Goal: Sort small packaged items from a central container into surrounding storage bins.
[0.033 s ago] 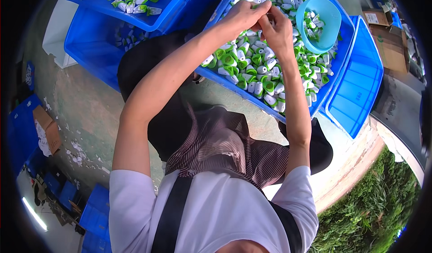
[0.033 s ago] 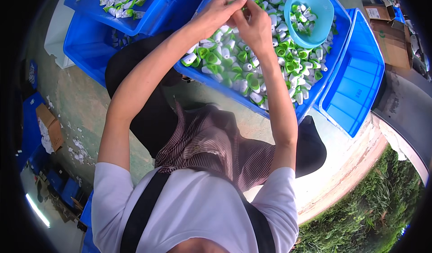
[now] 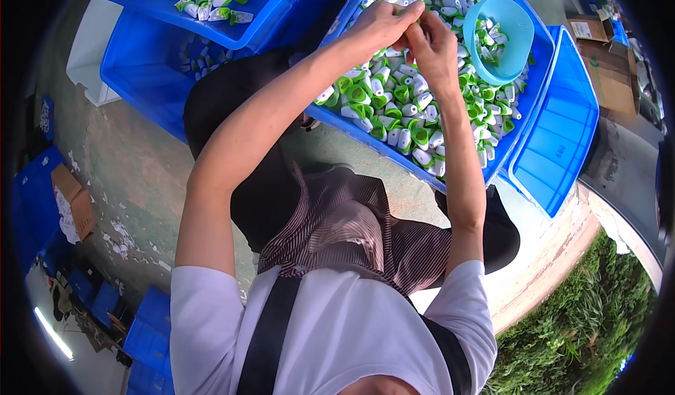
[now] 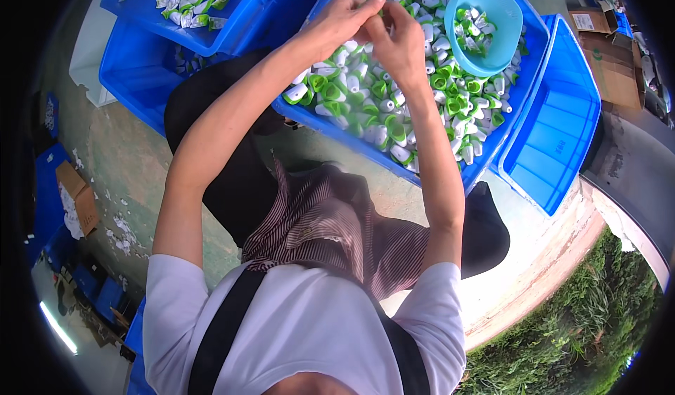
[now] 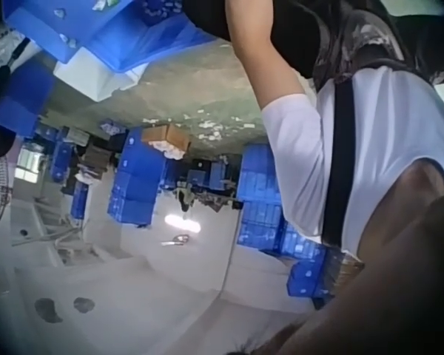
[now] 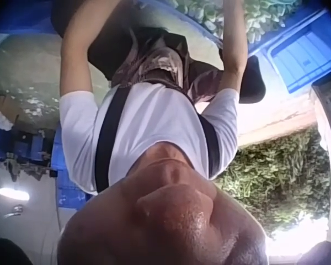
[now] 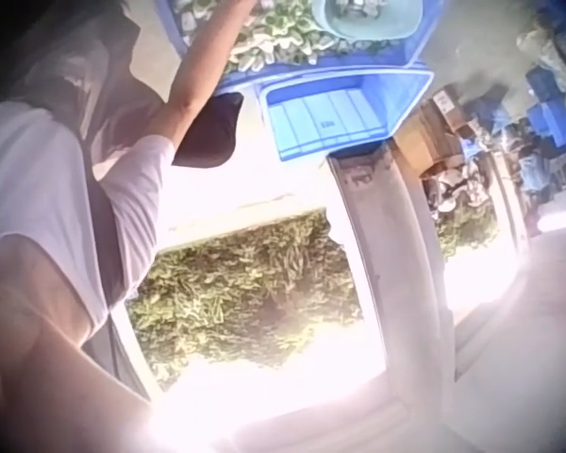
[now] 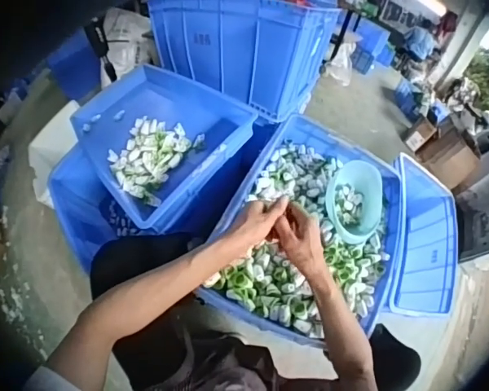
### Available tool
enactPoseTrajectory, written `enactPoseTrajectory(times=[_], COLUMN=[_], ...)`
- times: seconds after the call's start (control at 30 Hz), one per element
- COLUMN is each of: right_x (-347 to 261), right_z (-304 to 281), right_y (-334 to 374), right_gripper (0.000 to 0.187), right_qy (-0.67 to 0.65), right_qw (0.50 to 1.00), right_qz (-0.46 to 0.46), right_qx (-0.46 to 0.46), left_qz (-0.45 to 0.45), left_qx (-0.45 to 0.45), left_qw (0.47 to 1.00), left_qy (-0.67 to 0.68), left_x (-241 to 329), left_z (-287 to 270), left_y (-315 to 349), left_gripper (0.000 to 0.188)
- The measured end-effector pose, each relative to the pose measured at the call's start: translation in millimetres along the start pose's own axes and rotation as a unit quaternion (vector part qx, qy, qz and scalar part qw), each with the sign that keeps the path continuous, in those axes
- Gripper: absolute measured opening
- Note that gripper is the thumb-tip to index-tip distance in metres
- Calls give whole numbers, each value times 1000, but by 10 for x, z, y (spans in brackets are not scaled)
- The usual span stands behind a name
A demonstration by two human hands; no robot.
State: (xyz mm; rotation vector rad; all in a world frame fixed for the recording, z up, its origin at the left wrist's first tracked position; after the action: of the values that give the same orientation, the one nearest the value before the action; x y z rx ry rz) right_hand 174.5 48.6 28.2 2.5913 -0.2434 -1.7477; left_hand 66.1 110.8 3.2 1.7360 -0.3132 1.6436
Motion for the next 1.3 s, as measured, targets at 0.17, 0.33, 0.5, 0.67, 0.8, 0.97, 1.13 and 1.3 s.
enactPoseTrajectory(times=[0.17,0.33,0.5,0.67,0.8,0.97,1.13,1.3], right_x=[432,948,923,691,186,181,169,301], right_z=[-384,-661,-50,-81,-118,-195,-163,-297], right_y=[29,-26,32,207,325,273,209,272], right_gripper=[26,21,28,33,30,21,20,24], right_qy=[-472,-337,526,332,165,-120,-62,-489], right_qw=[879,932,849,941,980,988,997,870], right_qz=[62,130,36,23,-44,-28,-30,46], right_qx=[2,-42,-44,59,106,97,25,-36], left_qz=[-29,-95,-109,-153,-14,-65,-38,-71], left_qx=[5,9,8,-21,-12,-144,-99,-70], left_qw=[970,972,988,969,999,903,985,984], left_qy=[243,216,113,-194,30,400,133,151], left_x=[-130,18,-146,-95,-235,-244,8,-68], left_z=[-22,53,-111,41,146,81,187,82], left_y=[-225,-113,-61,11,-6,-158,95,29], left_gripper=[48,41,36,35,32,30,53,55])
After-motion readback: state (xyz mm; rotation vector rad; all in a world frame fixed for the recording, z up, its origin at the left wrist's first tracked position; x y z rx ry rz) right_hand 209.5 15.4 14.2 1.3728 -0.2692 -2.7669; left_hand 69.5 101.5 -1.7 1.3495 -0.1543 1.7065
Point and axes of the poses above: each hand's wrist, its own y-axis away from the middle knuckle, its own z-axis out of the palm, x = y × z, the point moved 3 cm from there along -y, towards the middle knuckle, and after that the axes turned 5 degrees about -x, right-handed, at the moved point
